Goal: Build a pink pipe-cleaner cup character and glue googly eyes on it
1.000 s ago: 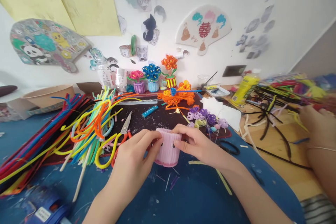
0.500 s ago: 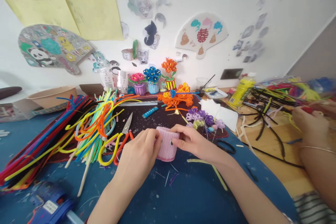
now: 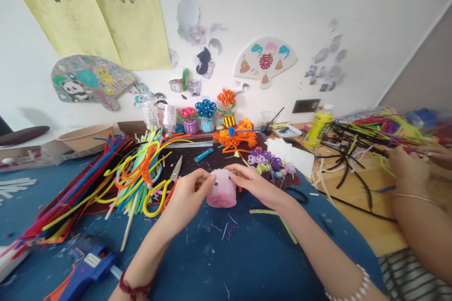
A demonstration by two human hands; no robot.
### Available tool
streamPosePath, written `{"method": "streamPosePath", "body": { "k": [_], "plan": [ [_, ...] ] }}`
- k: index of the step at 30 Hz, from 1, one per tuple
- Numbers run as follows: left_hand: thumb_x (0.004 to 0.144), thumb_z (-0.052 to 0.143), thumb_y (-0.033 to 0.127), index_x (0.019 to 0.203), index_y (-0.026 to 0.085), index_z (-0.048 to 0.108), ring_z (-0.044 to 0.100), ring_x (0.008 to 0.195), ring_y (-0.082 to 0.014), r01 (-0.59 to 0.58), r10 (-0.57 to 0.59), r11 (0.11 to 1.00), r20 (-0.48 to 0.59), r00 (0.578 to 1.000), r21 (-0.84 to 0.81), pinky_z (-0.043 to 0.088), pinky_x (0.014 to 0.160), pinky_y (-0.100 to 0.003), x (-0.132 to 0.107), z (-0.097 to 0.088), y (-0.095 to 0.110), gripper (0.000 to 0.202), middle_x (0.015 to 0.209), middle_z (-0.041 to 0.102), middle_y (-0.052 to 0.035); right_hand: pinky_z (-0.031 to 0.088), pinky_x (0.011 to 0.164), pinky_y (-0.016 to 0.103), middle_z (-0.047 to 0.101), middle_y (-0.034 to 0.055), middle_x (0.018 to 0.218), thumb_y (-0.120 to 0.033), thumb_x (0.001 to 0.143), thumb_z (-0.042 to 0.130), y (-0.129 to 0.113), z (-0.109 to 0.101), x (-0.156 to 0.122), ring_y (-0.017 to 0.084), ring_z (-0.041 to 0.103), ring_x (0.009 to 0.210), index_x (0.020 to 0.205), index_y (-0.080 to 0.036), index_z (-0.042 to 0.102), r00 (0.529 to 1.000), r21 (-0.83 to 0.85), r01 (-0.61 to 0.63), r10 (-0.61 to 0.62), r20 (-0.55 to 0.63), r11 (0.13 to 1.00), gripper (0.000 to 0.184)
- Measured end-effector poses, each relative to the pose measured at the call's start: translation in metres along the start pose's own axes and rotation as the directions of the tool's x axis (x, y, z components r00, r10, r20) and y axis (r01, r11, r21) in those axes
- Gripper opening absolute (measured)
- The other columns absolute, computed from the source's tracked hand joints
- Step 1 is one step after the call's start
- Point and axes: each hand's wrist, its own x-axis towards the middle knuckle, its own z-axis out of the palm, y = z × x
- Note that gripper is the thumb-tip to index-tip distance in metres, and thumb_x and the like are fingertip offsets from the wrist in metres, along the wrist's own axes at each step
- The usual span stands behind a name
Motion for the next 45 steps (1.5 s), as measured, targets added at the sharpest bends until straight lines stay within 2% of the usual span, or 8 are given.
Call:
{"method": "streamPosePath", "body": {
  "k": [7, 11, 16, 32, 37, 39, 41, 45],
  "plan": [
    [0.081, 0.060, 0.047, 0.070, 0.016, 0.055, 0.029, 0.050, -0.0069, 0.103, -0.104, 0.961, 0.012, 0.995, -0.255, 0.022, 0.046, -0.020, -0.001, -0.009, 0.022, 0.033, 0.056, 0.037, 0.0076, 0.047, 0.068, 0.029, 0.064, 0.0071, 0.104, -0.046, 0.096, 0.047, 0.006, 0.001, 0.006, 0.016, 0.057, 0.079, 0.121, -0.019, 0.061, 0.991, -0.142, 0.092, -0.105, -0.087, 0.986, 0.039],
    [0.082, 0.060, 0.047, 0.071, 0.015, 0.057, 0.034, 0.053, -0.0075, 0.109, -0.108, 0.954, 0.019, 0.994, -0.279, 0.027, 0.049, -0.020, -0.012, -0.013, 0.033, 0.033, 0.058, 0.042, 0.0059, 0.048, 0.080, 0.035, 0.065, 0.0085, 0.107, -0.037, 0.091, 0.058, -0.012, 0.011, -0.009, 0.020, 0.058, 0.088, 0.113, -0.021, 0.065, 0.852, -0.433, 0.312, -0.451, -0.266, 0.845, 0.028],
    [0.080, 0.059, 0.048, 0.068, 0.016, 0.058, 0.036, 0.054, -0.0088, 0.049, -0.055, 0.985, -0.032, 0.998, -0.164, 0.026, 0.049, -0.021, -0.031, -0.018, 0.041, 0.034, 0.057, 0.042, 0.0054, 0.050, 0.082, 0.035, 0.067, 0.0075, 0.102, -0.032, 0.092, 0.061, -0.049, 0.045, -0.047, 0.023, 0.062, 0.094, 0.103, -0.024, 0.067, 0.817, -0.591, 0.421, -0.571, -0.083, 0.688, 0.015],
    [0.083, 0.050, 0.045, 0.065, 0.020, 0.052, 0.042, 0.052, -0.0129, 0.080, -0.079, 0.993, -0.017, 0.997, 0.084, 0.030, 0.052, -0.025, -0.092, -0.041, 0.049, 0.031, 0.054, 0.047, 0.0041, 0.052, 0.071, 0.036, 0.067, 0.0104, 0.085, -0.025, 0.099, 0.045, -0.068, 0.105, -0.080, 0.023, 0.063, 0.078, 0.091, -0.017, 0.067, 0.825, -0.766, 0.419, -0.556, 0.098, 0.487, 0.024],
    [0.089, 0.043, 0.046, 0.072, 0.021, 0.056, 0.052, 0.057, -0.0163, 0.118, -0.110, 0.978, -0.056, 0.992, 0.171, 0.037, 0.058, -0.027, -0.117, -0.051, 0.040, 0.033, 0.061, 0.057, 0.0005, 0.052, 0.069, 0.032, 0.068, 0.0081, 0.083, -0.025, 0.093, 0.054, -0.061, 0.112, -0.081, 0.020, 0.064, 0.076, 0.090, -0.019, 0.068, 0.860, -0.618, 0.390, -0.510, -0.021, 0.683, 0.015],
    [0.093, 0.039, 0.046, 0.085, 0.021, 0.060, 0.059, 0.066, -0.0199, 0.221, -0.126, 0.884, -0.246, 0.961, 0.411, 0.041, 0.064, -0.031, -0.140, -0.057, 0.028, 0.033, 0.076, 0.066, -0.0035, 0.053, 0.066, 0.030, 0.068, 0.0065, 0.082, -0.028, 0.089, 0.061, -0.054, 0.112, -0.083, 0.019, 0.063, 0.070, 0.088, -0.019, 0.069, 0.880, -0.481, 0.344, -0.455, -0.134, 0.806, 0.012],
    [0.095, 0.036, 0.044, 0.101, 0.016, 0.061, 0.061, 0.085, -0.0279, 0.374, 0.010, 0.662, -0.506, 0.862, 0.650, 0.045, 0.075, -0.037, -0.166, -0.062, 0.012, 0.038, 0.092, 0.066, -0.0118, 0.053, 0.065, 0.031, 0.069, 0.0061, 0.079, -0.032, 0.084, 0.067, -0.046, 0.113, -0.084, 0.018, 0.062, 0.066, 0.082, -0.019, 0.070, 0.896, -0.295, 0.287, -0.364, -0.255, 0.912, 0.013],
    [0.098, 0.030, 0.037, 0.115, 0.003, 0.059, 0.057, 0.084, -0.0332, 0.502, 0.046, 0.237, -0.526, 0.849, 0.832, 0.045, 0.069, -0.040, -0.196, -0.063, -0.014, 0.048, 0.095, 0.063, -0.0200, 0.053, 0.060, 0.033, 0.068, 0.0059, 0.071, -0.041, 0.075, 0.076, -0.028, 0.120, -0.079, 0.019, 0.061, 0.062, 0.077, -0.017, 0.074, 0.924, 0.195, 0.110, -0.028, -0.382, 0.975, 0.024]
  ]
}}
